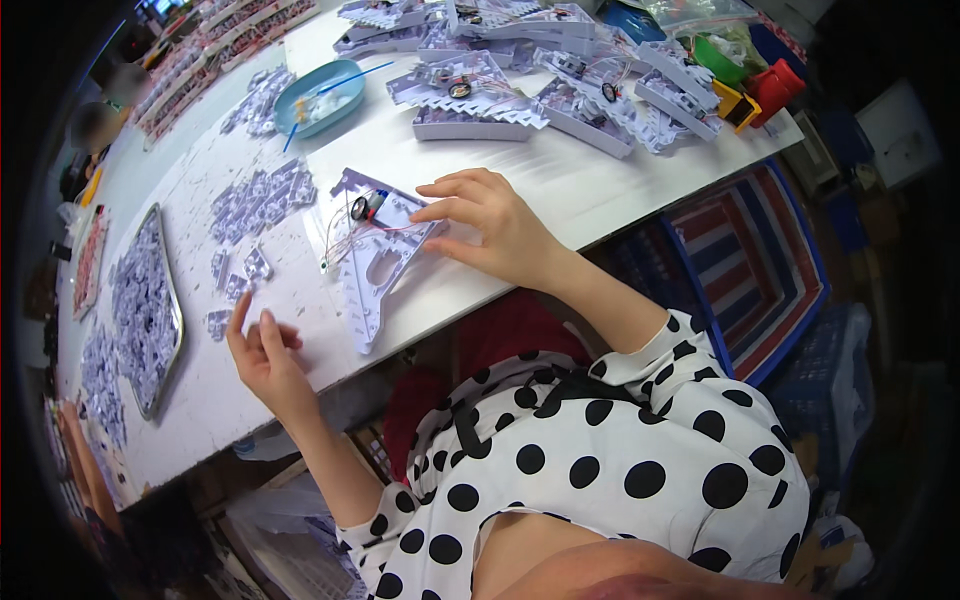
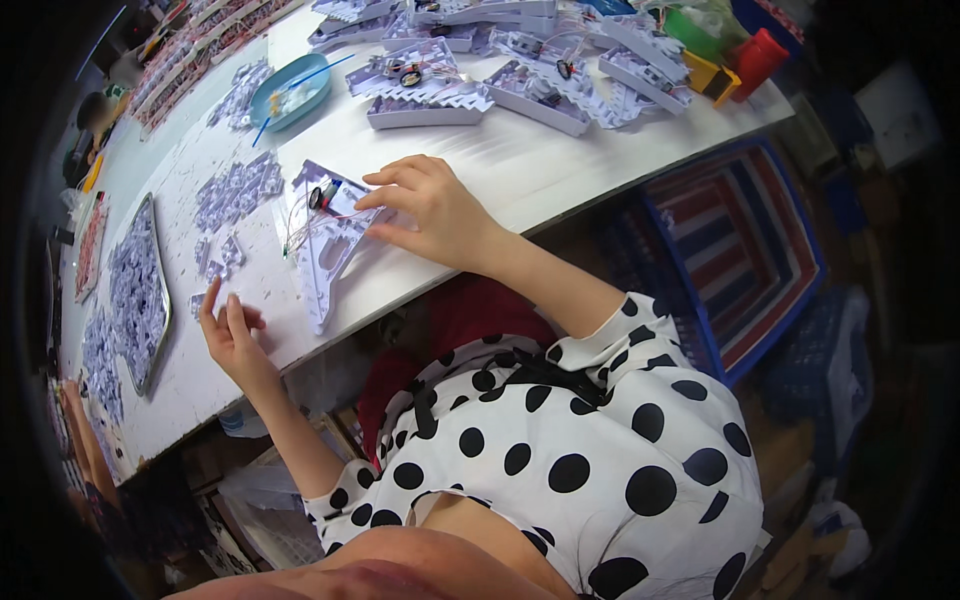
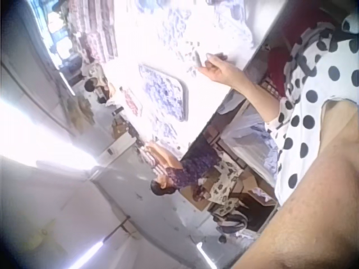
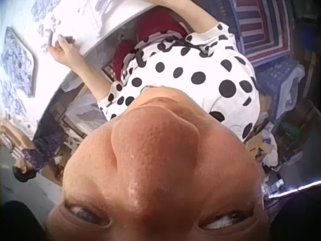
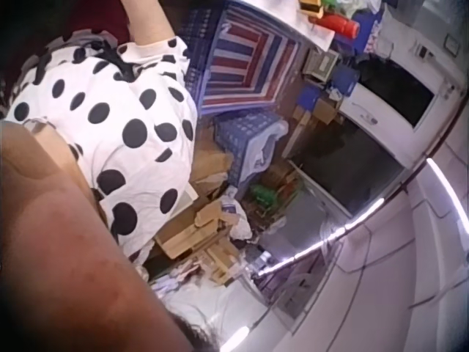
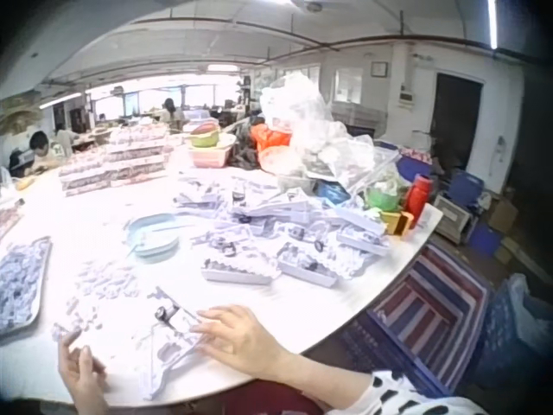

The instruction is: The recorder is assembling small white and purple plastic components, inserting a small electronic motor/unit with wires and a circuit board into the plastic housing.

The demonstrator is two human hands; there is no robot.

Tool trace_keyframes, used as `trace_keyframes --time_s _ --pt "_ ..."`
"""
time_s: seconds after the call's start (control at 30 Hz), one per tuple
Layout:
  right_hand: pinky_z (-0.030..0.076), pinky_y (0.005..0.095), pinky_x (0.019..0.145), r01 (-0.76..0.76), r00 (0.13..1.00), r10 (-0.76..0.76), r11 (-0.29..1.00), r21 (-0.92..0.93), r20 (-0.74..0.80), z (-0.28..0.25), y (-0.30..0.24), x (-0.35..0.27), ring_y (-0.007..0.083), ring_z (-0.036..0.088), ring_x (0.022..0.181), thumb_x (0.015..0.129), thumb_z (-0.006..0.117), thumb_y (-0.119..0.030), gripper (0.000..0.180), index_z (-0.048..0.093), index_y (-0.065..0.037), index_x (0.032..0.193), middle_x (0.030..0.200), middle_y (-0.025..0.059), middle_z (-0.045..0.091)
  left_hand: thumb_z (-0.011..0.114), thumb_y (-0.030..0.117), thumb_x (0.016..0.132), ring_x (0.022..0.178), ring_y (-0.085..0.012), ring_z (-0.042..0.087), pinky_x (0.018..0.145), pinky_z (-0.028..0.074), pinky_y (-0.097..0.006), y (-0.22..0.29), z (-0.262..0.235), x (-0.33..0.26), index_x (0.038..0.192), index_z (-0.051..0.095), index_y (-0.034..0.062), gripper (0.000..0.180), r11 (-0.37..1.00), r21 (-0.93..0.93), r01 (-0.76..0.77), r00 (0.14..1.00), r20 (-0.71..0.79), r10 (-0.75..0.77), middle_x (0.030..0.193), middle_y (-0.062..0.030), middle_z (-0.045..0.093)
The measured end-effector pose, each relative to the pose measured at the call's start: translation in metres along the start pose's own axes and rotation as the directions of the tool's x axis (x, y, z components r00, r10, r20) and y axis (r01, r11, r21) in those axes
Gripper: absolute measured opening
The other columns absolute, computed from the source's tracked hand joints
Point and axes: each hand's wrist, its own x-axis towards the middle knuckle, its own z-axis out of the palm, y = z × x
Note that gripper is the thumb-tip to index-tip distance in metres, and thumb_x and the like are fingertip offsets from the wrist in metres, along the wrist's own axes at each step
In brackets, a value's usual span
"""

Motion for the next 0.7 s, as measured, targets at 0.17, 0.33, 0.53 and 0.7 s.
trace_keyframes --time_s 0.17,0.33,0.53,0.7 --pt "0.043 0.0430 0.103 -0.027 0.998 0.031 0.996 0.082 -0.047 -0.001 -0.007 0.004 0.0283 0.059 0.116 0.083 0.081 -0.028 0.031 0.072 -0.013 0.109 0.120 0.0081 0.068 0.054 0.010 0.104 0.058 -0.0021 0.041 0.054 0.031 -0.019 -0.009 -0.009 -0.006 0.127 0.062 0.0028 0.025 0.995 -0.102 -0.014 0.989 -0.148 -0.001 0.065 0.0035 0.050" --pt "0.044 0.0420 0.101 -0.028 0.999 0.029 0.998 0.063 -0.018 0.000 -0.009 0.003 0.0284 0.060 0.114 0.084 0.080 -0.030 0.033 0.072 -0.011 0.109 0.117 0.0086 0.069 0.054 0.010 0.104 0.059 -0.0025 0.043 0.054 0.033 -0.019 -0.007 -0.006 -0.009 0.123 0.064 0.0027 0.022 0.999 0.043 -0.032 0.987 -0.158 0.038 0.067 0.0030 0.053" --pt "0.045 0.0414 0.099 -0.032 0.999 0.033 0.997 0.071 -0.009 0.000 -0.009 0.002 0.0288 0.060 0.112 0.086 0.078 -0.028 0.030 0.072 -0.010 0.108 0.116 0.0094 0.069 0.054 0.009 0.104 0.061 -0.0030 0.046 0.056 0.035 -0.019 -0.010 -0.008 -0.012 0.118 0.067 0.0023 0.020 0.995 0.088 -0.041 0.983 -0.173 0.055 0.070 0.0015 0.056" --pt "0.045 0.0416 0.099 -0.027 1.000 0.028 0.997 0.068 -0.010 0.002 -0.008 0.000 0.0293 0.060 0.111 0.087 0.077 -0.027 0.028 0.072 -0.010 0.109 0.117 0.0096 0.068 0.054 0.008 0.105 0.063 -0.0031 0.048 0.057 0.038 -0.019 -0.009 -0.005 -0.014 0.118 0.067 0.0020 0.020 0.990 0.128 -0.063 0.982 -0.167 0.084 0.071 0.0012 0.056"
